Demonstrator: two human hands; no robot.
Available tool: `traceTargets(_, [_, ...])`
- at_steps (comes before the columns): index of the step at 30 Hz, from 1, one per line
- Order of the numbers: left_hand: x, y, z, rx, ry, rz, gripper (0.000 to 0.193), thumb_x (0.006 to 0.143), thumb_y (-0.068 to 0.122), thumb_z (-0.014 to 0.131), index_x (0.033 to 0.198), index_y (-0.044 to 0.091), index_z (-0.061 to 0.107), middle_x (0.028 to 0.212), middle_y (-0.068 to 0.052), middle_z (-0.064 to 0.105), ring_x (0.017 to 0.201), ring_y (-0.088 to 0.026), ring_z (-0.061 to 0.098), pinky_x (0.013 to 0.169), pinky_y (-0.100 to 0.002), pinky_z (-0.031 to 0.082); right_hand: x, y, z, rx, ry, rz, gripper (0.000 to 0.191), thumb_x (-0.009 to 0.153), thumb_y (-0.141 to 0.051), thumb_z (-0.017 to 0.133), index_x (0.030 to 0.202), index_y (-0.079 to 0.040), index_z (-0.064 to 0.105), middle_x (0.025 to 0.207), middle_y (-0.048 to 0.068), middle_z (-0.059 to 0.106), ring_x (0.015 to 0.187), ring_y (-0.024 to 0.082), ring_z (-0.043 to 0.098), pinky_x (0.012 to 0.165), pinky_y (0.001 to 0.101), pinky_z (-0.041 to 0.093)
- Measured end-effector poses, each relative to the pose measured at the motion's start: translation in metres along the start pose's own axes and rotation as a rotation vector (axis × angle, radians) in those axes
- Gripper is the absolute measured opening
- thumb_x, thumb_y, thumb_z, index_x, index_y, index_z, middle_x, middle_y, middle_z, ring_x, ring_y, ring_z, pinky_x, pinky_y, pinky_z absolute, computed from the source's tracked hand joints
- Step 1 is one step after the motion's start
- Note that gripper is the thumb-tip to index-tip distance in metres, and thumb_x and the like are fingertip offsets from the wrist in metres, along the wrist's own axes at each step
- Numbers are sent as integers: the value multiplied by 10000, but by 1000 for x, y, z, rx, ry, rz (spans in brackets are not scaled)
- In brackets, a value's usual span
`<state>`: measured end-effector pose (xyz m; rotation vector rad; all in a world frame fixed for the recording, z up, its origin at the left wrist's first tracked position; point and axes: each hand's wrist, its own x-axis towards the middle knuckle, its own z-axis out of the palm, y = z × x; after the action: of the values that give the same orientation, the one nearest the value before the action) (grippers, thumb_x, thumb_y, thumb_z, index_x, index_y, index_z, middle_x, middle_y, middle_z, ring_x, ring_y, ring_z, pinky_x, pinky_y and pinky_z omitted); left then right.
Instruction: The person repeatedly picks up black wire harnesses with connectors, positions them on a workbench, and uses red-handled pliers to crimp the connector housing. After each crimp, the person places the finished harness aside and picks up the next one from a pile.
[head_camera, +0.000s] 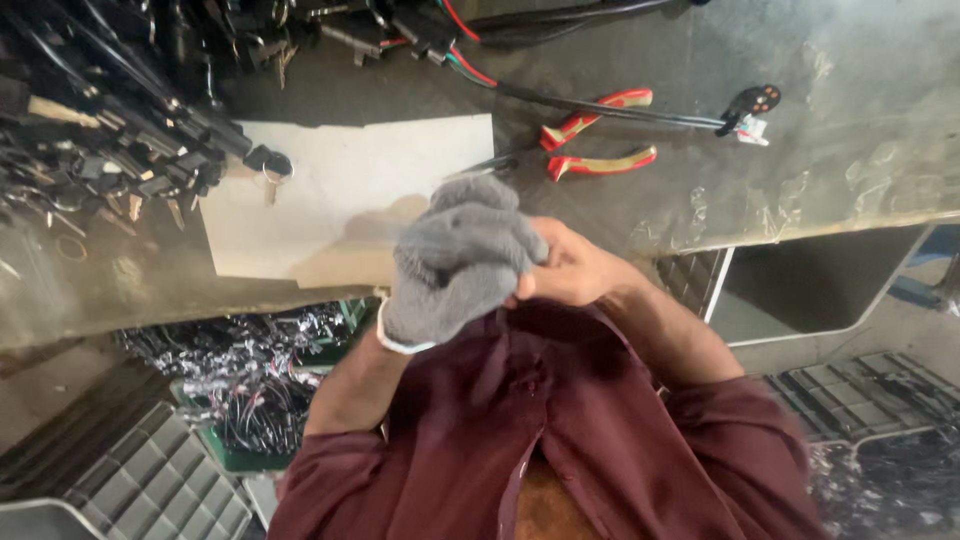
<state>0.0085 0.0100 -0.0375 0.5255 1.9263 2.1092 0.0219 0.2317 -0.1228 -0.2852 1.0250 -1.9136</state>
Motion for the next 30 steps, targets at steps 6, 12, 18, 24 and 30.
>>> traceTargets(6, [3, -11, 11, 52, 220, -12, 262, 1037, 200, 632, 1225, 18, 641, 1256, -131, 657, 1265, -277, 585, 1119, -398, 481, 22, 12, 23, -237, 477, -431, 500, 1042, -292, 676, 1437, -104, 434, 1404, 8, 503, 1312, 126, 472, 1185, 329, 381])
traceTargets(12, [-9, -20, 0, 41, 334, -92, 401, 1082, 249, 494, 1394, -1, 524, 1162, -94, 670, 990, -122, 659, 885, -268, 537, 12, -60, 12, -1600, 441, -363, 896, 763, -692, 790, 1347, -48, 573, 1390, 199, 522, 1359, 383, 453, 1102, 565, 376])
traceTargets(18, [-8, -18, -9, 58, 290, 15, 251, 1148, 190, 512, 1300, 1, 579, 1141, -96, 600, 960, -115, 556, 864, -250, 484, -2, -79, -39, -2126, 536, -316, 681, 943, -675, 736, 1306, -105, 658, 1390, 82, 581, 1391, 286, 484, 1132, 517, 301])
traceTargets(24, [1, -1, -2, 69, 146, 133, 178, 1125, 110, 547, 1285, 32, 535, 1190, -87, 632, 1058, -180, 620, 977, -307, 522, -7, -78, -39, -1489, 742, -331, 546, 944, -516, 731, 1234, -58, 664, 1243, 115, 643, 1191, 332, 561, 1022, 411, 418])
traceTargets(30, [-13, 21, 7, 1, -42, -115, 423, 1120, 179, 585, 1476, 15, 427, 1152, -74, 616, 982, -137, 607, 933, -274, 536, 1, -97, 9, -897, 441, -242, 256, 882, -172, 778, 1085, -37, 697, 1008, 99, 717, 937, 298, 700, 852, 370, 555])
